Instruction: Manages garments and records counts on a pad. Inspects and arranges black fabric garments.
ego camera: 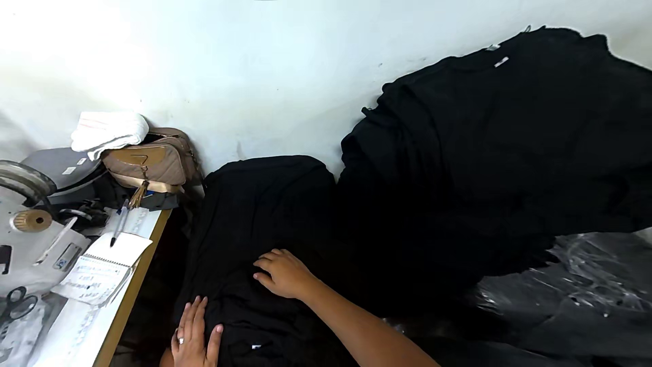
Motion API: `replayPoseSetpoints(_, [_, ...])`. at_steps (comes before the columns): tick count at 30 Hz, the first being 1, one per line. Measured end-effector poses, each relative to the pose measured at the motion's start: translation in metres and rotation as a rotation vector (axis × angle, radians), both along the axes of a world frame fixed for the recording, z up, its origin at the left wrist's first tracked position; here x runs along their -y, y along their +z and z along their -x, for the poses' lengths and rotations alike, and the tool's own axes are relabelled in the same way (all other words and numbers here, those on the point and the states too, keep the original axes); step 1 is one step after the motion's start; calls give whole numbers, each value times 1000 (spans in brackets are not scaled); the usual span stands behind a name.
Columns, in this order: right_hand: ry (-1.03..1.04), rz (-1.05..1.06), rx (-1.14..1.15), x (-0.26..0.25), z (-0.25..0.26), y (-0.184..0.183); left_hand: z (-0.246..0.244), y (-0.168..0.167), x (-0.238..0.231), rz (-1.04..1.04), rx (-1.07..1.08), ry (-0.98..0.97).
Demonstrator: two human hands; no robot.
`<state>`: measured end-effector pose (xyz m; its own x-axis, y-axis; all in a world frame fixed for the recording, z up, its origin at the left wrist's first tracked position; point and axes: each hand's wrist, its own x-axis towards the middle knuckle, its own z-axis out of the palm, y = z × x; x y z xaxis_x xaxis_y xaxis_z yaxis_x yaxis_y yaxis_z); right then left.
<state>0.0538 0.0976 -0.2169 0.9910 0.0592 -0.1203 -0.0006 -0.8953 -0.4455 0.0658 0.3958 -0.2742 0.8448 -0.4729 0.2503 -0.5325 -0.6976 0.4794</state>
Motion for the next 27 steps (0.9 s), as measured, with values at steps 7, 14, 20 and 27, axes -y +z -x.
replayPoseSetpoints(7, [-5,10,7,0,1,1,1,-3,-1,11,-3,4])
replayPoseSetpoints(14, [14,36,12,-1,0,2,0,-4,0,15,21,8])
replayPoseSetpoints(20, [19,26,24,-1,1,3,1,-5,-1,16,22,6])
replayPoseSetpoints(27, [2,13,-16,1,0,3,1,-5,-1,2,-5,23])
